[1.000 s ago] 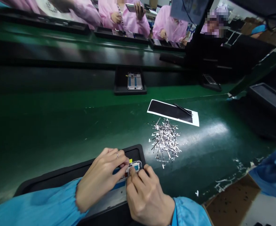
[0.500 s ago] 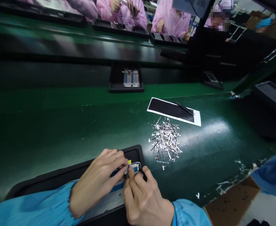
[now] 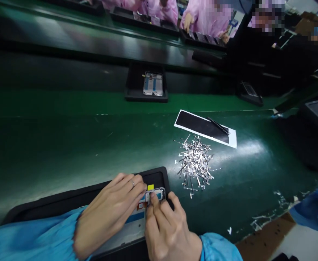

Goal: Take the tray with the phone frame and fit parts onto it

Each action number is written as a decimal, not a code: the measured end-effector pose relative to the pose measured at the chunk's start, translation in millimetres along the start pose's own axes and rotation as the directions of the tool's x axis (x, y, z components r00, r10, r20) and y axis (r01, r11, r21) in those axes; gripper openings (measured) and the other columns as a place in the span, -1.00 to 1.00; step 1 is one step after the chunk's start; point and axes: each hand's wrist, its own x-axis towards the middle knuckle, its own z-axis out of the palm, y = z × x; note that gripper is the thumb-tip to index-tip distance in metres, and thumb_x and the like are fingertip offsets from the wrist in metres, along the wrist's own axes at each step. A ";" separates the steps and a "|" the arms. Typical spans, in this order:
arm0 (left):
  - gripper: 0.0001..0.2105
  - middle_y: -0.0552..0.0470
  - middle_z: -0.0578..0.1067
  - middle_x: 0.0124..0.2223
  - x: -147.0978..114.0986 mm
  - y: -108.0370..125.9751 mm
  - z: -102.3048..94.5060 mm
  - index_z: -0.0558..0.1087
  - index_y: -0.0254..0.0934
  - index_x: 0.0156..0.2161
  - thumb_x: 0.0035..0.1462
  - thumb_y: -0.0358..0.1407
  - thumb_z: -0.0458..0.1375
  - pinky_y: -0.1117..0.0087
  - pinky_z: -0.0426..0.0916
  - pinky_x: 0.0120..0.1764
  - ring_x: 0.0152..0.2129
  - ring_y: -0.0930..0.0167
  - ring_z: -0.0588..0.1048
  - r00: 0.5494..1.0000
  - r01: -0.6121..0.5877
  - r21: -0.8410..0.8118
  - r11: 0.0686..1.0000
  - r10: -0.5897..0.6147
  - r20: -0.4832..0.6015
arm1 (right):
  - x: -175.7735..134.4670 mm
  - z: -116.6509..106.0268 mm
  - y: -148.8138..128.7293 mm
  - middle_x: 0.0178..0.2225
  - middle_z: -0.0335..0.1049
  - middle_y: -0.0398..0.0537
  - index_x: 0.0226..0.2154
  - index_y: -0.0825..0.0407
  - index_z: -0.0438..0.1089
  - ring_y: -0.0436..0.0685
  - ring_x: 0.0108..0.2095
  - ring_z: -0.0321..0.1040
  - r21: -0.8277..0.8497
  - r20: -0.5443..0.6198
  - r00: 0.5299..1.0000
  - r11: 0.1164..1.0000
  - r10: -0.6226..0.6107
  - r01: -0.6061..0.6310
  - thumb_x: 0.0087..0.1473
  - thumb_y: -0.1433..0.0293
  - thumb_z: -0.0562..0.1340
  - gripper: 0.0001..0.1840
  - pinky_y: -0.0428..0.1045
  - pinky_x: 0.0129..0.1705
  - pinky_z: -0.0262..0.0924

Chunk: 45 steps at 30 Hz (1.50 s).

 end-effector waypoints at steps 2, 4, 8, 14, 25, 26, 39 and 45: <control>-0.74 -0.08 0.34 -0.35 -0.1 2.2 -1.6 0.30 -0.36 -0.38 -0.06 -0.62 -0.18 0.27 0.12 -0.26 -0.40 0.30 0.28 1.000 -0.027 0.078 0.997 0.028 -0.014 | -1.2 0.0 -0.1 -0.17 0.31 0.27 -0.29 0.32 0.32 0.16 -0.27 0.25 -0.024 0.046 0.999 1.000 -0.016 0.017 -0.05 0.59 -0.02 -0.71 0.14 -0.08 0.01; -0.72 -0.09 0.35 -0.35 0.3 5.1 -3.7 0.30 -0.38 -0.36 -0.07 -0.63 -0.20 0.24 0.11 -0.24 -0.39 0.28 0.29 0.997 -0.032 0.159 0.987 0.042 -0.057 | -2.9 -0.1 -0.9 -0.16 0.30 0.30 -0.26 0.33 0.31 0.19 -0.26 0.24 -0.059 0.089 0.995 0.997 -0.039 0.044 -0.06 0.60 -0.02 -0.69 0.17 -0.08 0.01; -0.75 -0.04 0.34 -0.42 4.0 10.6 -9.3 0.31 -0.35 -0.40 0.03 -0.59 -0.19 0.29 0.12 -0.34 -0.48 0.33 0.27 0.998 -0.034 0.221 0.975 0.043 -0.037 | -4.2 0.9 -2.8 -0.17 0.30 0.33 -0.26 0.35 0.31 0.18 -0.33 0.23 -0.091 0.099 0.994 0.994 -0.055 0.064 -0.10 0.62 -0.02 -0.68 0.18 -0.09 0.03; -0.63 -0.01 0.33 -0.48 3.8 7.8 -10.6 0.34 -0.37 -0.42 0.12 -0.57 -0.31 0.27 0.09 -0.29 -0.52 0.37 0.23 0.982 -0.107 0.204 0.973 0.135 -0.129 | -0.6 3.7 -1.2 -0.20 0.32 0.26 -0.28 0.33 0.32 0.12 -0.37 0.20 -0.004 0.013 1.000 1.000 0.009 -0.009 -0.11 0.62 -0.01 -0.69 0.15 -0.09 0.05; -0.62 -0.02 0.36 -0.48 -7.4 1.9 2.1 0.38 -0.37 -0.37 0.13 -0.55 -0.29 0.22 0.13 -0.23 -0.49 0.37 0.26 0.954 -0.161 0.157 0.974 0.194 -0.230 | 2.6 6.8 -1.5 -0.21 0.34 0.22 -0.34 0.30 0.34 0.10 -0.39 0.18 -0.005 -0.045 0.999 1.000 0.008 -0.008 -0.08 0.57 -0.02 -0.72 0.11 -0.13 0.09; -0.61 -0.03 0.37 -0.47 -8.0 2.0 3.5 0.39 -0.37 -0.38 0.13 -0.54 -0.30 0.21 0.13 -0.23 -0.48 0.36 0.26 0.950 -0.161 0.160 0.974 0.197 -0.243 | 2.0 7.6 -2.2 -0.21 0.33 0.22 -0.33 0.30 0.34 0.11 -0.38 0.18 -0.019 -0.048 0.999 1.000 0.006 -0.007 -0.08 0.57 -0.02 -0.72 0.12 -0.12 0.08; -0.68 0.09 0.42 -0.44 -1.4 -0.1 -9.6 0.34 -0.25 -0.33 0.14 -0.49 -0.26 0.40 0.21 -0.31 -0.50 0.46 0.37 0.982 0.049 -0.172 0.984 -0.079 -0.172 | 6.4 1.4 -0.1 -0.26 0.35 0.21 -0.31 0.31 0.33 0.10 -0.42 0.16 -0.019 -0.025 1.000 1.000 -0.006 0.005 -0.11 0.58 0.02 -0.72 0.11 -0.17 0.10; -0.64 0.03 0.34 -0.48 -6.7 -0.6 -2.7 0.37 -0.30 -0.38 0.17 -0.47 -0.28 0.32 0.19 -0.35 -0.53 0.42 0.27 0.986 -0.035 -0.021 0.999 0.031 -0.165 | 8.2 -2.4 0.5 -0.22 0.34 0.20 -0.29 0.32 0.34 0.12 -0.37 0.18 0.025 0.029 0.999 1.000 0.012 -0.013 -0.09 0.61 -0.01 -0.69 0.12 -0.15 0.08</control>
